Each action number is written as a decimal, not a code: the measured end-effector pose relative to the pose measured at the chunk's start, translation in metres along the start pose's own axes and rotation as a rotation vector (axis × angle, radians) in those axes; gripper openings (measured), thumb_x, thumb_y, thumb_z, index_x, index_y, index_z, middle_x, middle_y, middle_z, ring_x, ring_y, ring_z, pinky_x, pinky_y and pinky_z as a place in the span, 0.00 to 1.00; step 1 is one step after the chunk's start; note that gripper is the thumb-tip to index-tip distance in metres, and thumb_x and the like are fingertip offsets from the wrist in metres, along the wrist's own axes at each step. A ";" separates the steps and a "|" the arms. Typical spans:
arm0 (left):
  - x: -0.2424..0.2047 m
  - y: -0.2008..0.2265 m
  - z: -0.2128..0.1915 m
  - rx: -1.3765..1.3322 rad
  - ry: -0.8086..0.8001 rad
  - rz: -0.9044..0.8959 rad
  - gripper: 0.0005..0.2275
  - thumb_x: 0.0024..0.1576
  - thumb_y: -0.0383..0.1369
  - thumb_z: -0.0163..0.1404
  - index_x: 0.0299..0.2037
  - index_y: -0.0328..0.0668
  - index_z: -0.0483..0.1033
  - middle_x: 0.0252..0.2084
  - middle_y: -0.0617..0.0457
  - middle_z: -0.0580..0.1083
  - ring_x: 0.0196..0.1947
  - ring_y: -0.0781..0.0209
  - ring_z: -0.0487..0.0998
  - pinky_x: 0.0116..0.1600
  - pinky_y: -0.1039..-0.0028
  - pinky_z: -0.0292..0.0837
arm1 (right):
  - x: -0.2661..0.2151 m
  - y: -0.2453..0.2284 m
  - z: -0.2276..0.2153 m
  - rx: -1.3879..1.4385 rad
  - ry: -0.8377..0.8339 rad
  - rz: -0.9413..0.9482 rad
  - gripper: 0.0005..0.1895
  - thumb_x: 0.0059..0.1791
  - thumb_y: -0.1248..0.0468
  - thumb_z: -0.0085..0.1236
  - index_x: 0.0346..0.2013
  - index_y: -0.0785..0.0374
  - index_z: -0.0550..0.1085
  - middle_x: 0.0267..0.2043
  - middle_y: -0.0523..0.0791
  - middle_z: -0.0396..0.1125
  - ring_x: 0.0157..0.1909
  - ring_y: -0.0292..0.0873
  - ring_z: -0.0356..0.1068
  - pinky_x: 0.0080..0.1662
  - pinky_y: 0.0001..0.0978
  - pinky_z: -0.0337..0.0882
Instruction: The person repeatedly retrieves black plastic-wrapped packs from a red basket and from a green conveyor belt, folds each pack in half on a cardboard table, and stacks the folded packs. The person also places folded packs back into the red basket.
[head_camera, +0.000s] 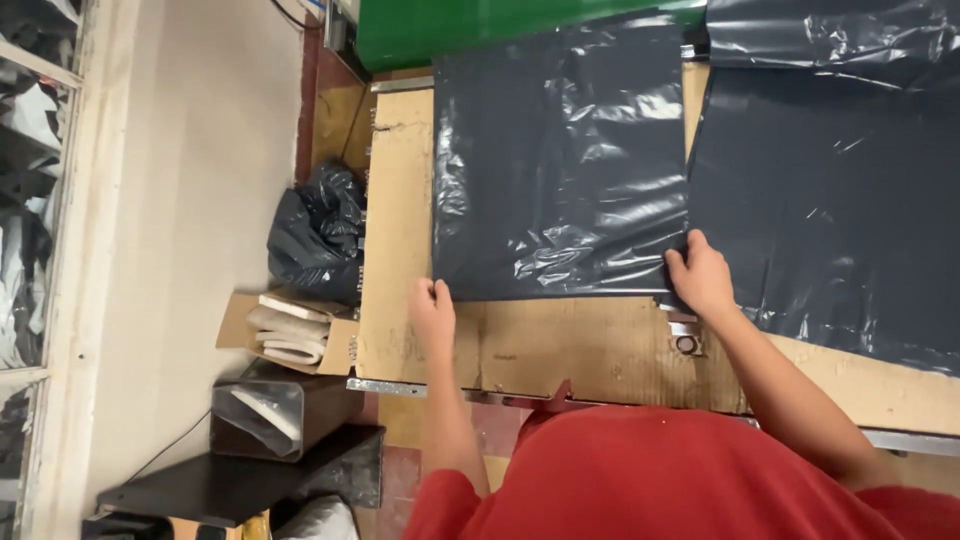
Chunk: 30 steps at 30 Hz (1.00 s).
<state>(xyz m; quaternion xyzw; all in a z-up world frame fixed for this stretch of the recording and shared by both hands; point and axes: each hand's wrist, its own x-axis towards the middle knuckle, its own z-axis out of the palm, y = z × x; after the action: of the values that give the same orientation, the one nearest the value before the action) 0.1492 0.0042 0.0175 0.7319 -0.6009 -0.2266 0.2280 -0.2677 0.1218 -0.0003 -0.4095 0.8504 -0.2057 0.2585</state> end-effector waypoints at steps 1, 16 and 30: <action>-0.004 -0.012 0.006 -0.050 0.057 0.004 0.10 0.62 0.39 0.46 0.29 0.50 0.64 0.24 0.56 0.64 0.28 0.57 0.70 0.38 0.69 0.67 | 0.000 0.001 0.002 0.010 -0.025 0.033 0.14 0.53 0.55 0.55 0.41 0.64 0.69 0.37 0.61 0.73 0.47 0.67 0.72 0.45 0.59 0.71; -0.006 0.117 0.020 0.524 0.065 0.392 0.24 0.49 0.47 0.56 0.54 0.48 0.72 0.57 0.45 0.70 0.59 0.42 0.68 0.55 0.47 0.66 | 0.053 -0.057 -0.079 -0.114 -0.035 -0.090 0.26 0.49 0.46 0.59 0.51 0.63 0.69 0.46 0.57 0.72 0.52 0.63 0.72 0.51 0.56 0.70; 0.028 0.200 0.135 0.261 -0.268 0.862 0.29 0.54 0.54 0.48 0.64 0.51 0.68 0.71 0.56 0.61 0.74 0.54 0.53 0.67 0.41 0.52 | 0.310 -0.132 0.009 -0.261 0.117 -0.166 0.20 0.43 0.69 0.59 0.47 0.68 0.64 0.49 0.58 0.58 0.43 0.69 0.70 0.45 0.57 0.71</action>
<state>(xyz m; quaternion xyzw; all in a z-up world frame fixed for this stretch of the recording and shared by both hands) -0.0831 -0.0661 0.0306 0.4025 -0.8976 -0.1263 0.1280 -0.3487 -0.2049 -0.0170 -0.4958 0.8467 -0.1379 0.1351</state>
